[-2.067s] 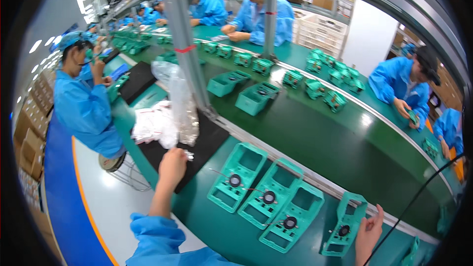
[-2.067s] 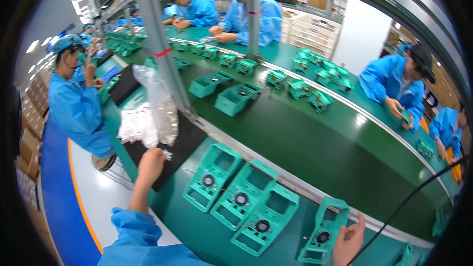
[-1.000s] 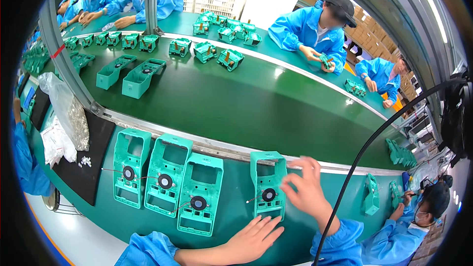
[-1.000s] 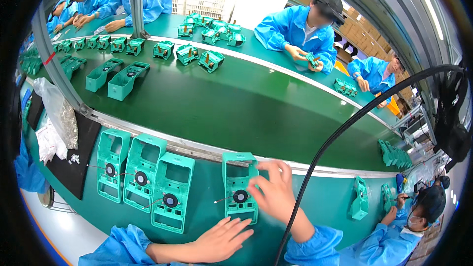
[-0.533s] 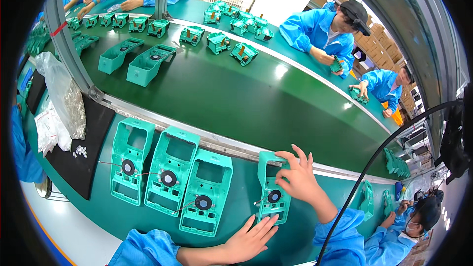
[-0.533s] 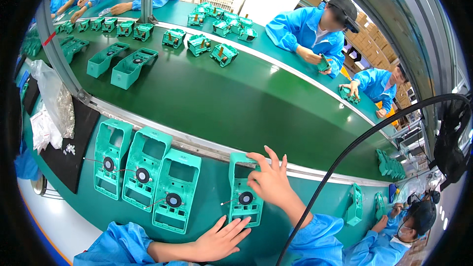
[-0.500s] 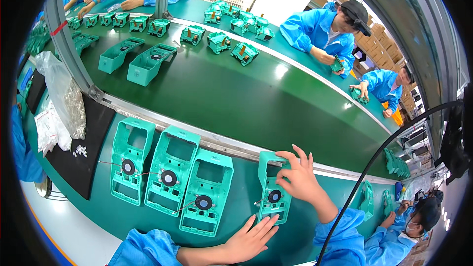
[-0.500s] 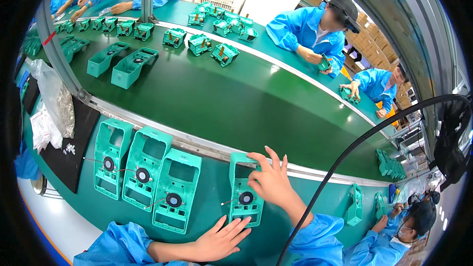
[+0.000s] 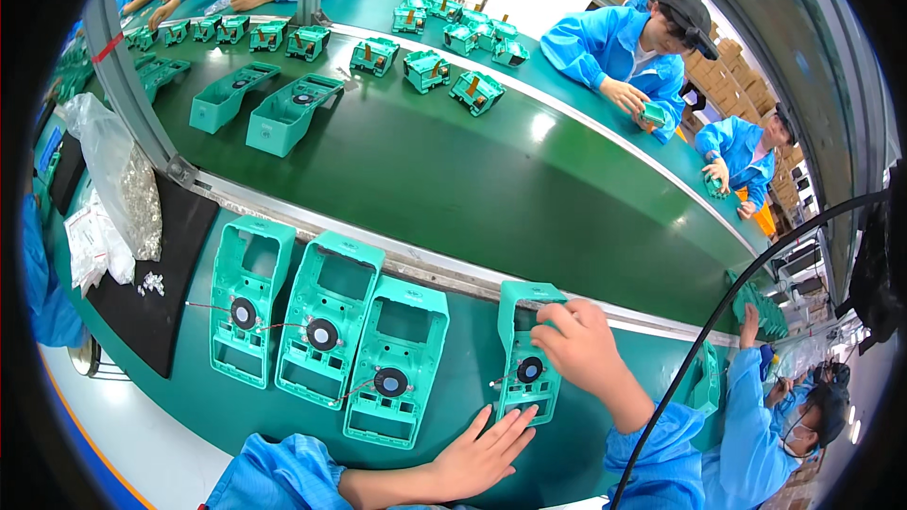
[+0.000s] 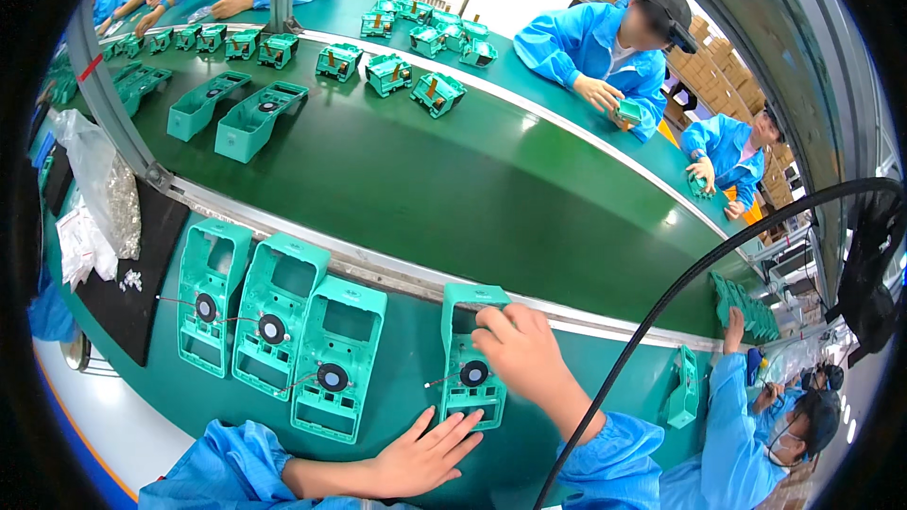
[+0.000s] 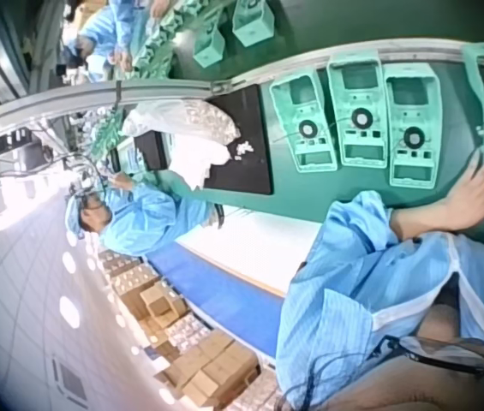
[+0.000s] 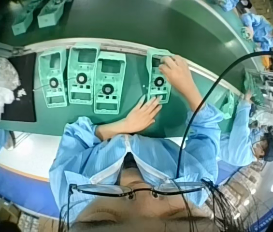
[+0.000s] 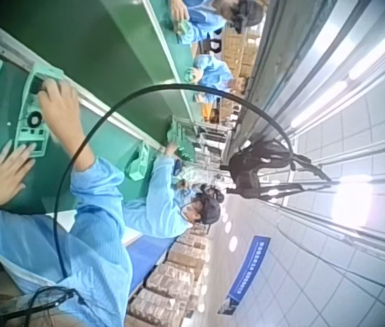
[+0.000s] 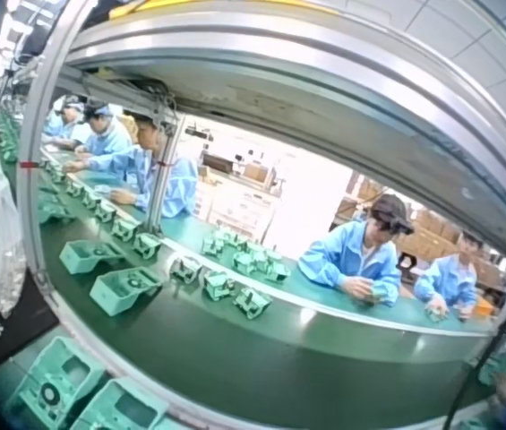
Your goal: The person assembles electronic components into green plastic housings by hand, securing them with screws on a factory production line.
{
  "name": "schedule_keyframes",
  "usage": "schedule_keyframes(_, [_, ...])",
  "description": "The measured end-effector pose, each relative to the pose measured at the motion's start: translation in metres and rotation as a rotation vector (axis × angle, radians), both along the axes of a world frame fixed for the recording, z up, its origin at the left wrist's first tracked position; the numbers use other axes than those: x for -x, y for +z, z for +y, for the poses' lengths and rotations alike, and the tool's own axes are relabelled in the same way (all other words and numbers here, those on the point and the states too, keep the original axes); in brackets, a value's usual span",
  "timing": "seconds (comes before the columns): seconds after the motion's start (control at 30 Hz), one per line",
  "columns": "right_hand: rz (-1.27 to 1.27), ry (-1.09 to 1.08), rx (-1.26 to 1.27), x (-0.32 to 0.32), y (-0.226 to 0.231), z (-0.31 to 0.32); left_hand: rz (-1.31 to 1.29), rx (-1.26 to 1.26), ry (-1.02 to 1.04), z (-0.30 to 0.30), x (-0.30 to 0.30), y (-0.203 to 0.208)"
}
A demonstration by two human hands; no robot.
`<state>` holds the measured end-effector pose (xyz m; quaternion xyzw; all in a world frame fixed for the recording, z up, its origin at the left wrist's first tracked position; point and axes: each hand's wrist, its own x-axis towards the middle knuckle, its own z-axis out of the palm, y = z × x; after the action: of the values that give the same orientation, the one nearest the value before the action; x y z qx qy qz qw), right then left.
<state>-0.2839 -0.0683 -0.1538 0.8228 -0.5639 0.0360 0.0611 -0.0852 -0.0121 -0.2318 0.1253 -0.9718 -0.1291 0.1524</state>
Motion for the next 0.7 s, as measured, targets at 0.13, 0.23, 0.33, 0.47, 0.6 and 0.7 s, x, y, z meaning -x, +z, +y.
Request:
schedule_keyframes(0.13, [0.057,0.015,-0.140,-0.001,-0.010,-0.008,-0.023,-0.017,-0.009,-0.003,0.002,0.002])
schedule_keyframes(0.23, [-0.007,-0.011,-0.145,-0.004,-0.011,-0.013,-0.011,-0.009,0.001,-0.001,0.001,0.002])
schedule_keyframes(0.33, [-0.054,-0.052,-0.273,-0.005,-0.011,-0.016,-0.001,0.013,0.009,0.000,0.001,0.000])
schedule_keyframes(0.47, [-0.096,-0.024,-0.276,-0.005,-0.007,-0.015,0.016,0.019,0.012,0.000,0.000,0.002])
schedule_keyframes(0.6, [-0.066,-0.092,-0.423,-0.005,0.004,-0.017,0.026,0.020,0.013,0.000,0.000,0.002])
schedule_keyframes(0.7, [-0.043,-0.175,-0.505,-0.005,0.004,-0.019,0.026,0.023,0.013,0.000,0.001,0.001])
